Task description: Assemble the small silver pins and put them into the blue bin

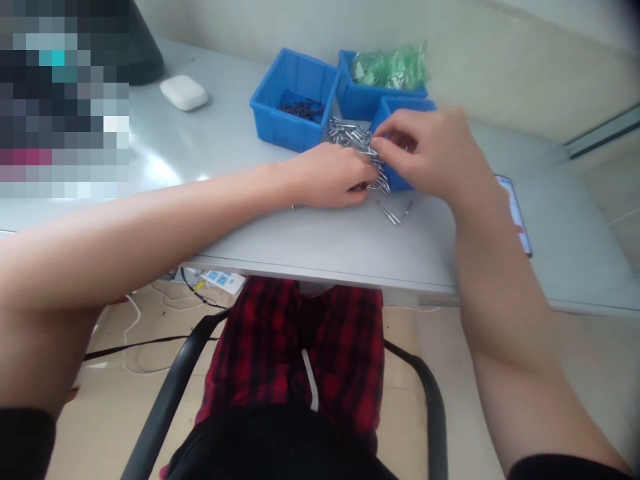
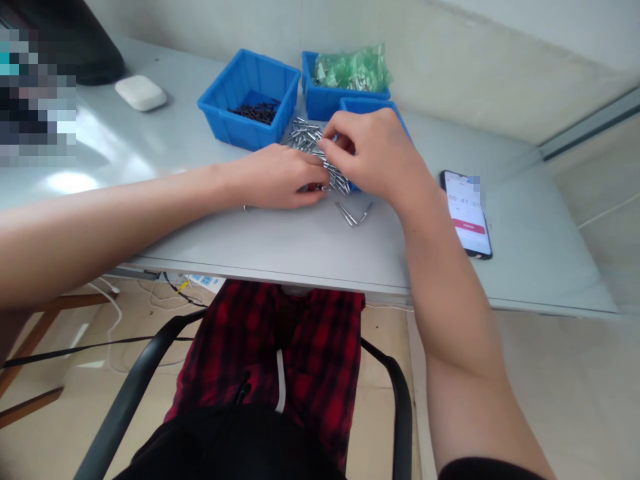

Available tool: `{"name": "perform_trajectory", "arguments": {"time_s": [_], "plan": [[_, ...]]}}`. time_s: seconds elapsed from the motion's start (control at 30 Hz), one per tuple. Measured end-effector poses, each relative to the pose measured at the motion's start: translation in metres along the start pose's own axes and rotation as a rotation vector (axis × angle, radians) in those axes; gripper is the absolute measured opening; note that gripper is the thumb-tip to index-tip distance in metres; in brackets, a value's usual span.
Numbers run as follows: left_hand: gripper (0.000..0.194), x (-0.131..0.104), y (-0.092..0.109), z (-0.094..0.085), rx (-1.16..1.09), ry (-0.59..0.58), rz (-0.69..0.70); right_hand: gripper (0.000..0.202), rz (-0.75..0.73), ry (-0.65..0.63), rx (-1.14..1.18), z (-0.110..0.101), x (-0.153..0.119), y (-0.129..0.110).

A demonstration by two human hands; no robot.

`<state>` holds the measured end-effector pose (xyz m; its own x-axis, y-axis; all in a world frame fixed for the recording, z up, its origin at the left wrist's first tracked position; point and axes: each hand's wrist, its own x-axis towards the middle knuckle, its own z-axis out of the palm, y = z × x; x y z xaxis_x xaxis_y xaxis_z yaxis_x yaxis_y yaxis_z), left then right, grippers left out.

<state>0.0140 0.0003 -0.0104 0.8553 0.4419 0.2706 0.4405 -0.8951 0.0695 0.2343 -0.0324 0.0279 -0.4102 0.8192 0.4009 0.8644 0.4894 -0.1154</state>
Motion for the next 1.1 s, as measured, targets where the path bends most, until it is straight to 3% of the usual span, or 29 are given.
{"name": "perform_trajectory", "arguments": {"time_s": [0.2,0.6,1.1], "plan": [[0.035,0.0,0.0,0.0,0.001,0.002,0.001,0.007,0.096,-0.066,-0.018,-0.004,0.003,-0.01],[0.033,0.0,0.0,0.001,-0.005,0.022,0.014,0.02,-0.008,0.007,0.049,-0.002,-0.001,-0.001],[0.035,0.0,0.0,0.001,0.03,0.005,0.012,0.011,0.034,-0.016,0.066,-0.003,0.001,-0.008]]}}
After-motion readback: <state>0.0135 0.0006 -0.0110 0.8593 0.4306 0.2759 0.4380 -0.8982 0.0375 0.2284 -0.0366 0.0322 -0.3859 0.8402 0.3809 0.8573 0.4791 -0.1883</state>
